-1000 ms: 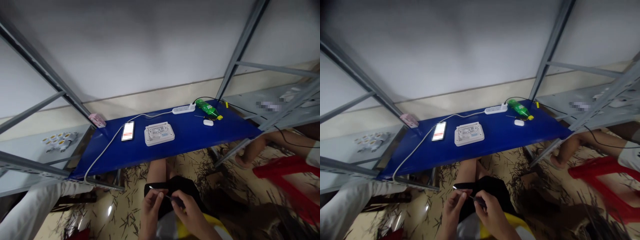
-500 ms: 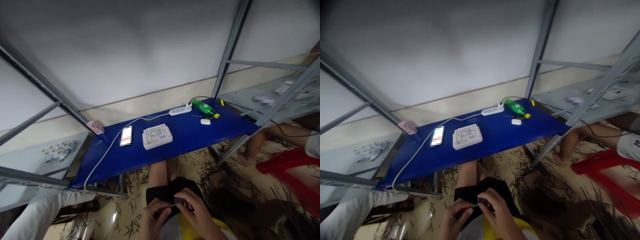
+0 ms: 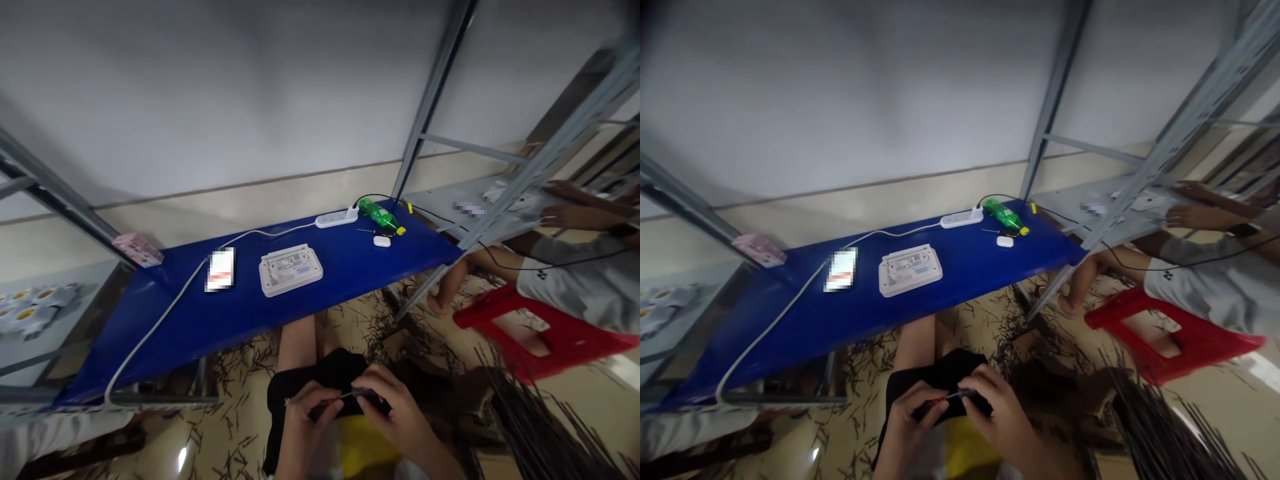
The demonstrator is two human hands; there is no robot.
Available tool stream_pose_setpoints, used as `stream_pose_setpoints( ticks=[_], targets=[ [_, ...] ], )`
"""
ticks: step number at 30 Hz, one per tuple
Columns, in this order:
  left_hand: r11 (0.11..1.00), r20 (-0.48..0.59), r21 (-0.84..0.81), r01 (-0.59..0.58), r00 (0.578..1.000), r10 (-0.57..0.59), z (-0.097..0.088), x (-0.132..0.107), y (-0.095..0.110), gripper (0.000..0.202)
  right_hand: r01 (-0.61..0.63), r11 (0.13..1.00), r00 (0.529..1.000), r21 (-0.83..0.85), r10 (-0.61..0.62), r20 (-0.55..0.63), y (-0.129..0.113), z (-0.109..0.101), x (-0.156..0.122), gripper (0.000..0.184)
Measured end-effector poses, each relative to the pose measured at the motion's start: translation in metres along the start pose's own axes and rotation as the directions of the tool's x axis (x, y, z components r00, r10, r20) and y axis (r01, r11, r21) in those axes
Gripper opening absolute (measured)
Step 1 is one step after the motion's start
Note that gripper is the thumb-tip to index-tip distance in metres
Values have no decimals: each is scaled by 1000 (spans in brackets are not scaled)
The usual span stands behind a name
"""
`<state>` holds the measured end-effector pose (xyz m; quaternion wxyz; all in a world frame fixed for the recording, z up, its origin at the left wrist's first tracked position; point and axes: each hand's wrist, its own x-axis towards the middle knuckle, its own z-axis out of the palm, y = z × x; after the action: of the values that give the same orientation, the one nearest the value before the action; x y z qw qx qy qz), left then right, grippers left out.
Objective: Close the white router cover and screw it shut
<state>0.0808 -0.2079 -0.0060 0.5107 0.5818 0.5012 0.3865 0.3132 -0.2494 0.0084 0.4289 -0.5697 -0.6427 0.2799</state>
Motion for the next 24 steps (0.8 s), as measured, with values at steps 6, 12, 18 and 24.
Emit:
stream_pose_setpoints(
  ticks=[6, 12, 18, 24],
  targets=[
    [999, 213, -5, -36, 976, 36, 8, 11, 6, 13, -58, 997, 997, -60, 61, 55, -13, -3, -12, 29],
    [1000, 269, -11, -14, 963, 17, 3, 15, 7, 21, -161, 987, 986, -18, 162, 49, -12, 6, -16, 28],
    [995, 198, -23, 99, 976, -92, -4, 15, -15, 27, -238, 971, 961, -29, 240, 137, -4, 18, -10, 29],
    [992, 147, -18, 126, 982, -122, -12, 13, -27, 25, -301, 952, 928, 52, 280, 247, 1, 33, -5, 23]
  ],
)
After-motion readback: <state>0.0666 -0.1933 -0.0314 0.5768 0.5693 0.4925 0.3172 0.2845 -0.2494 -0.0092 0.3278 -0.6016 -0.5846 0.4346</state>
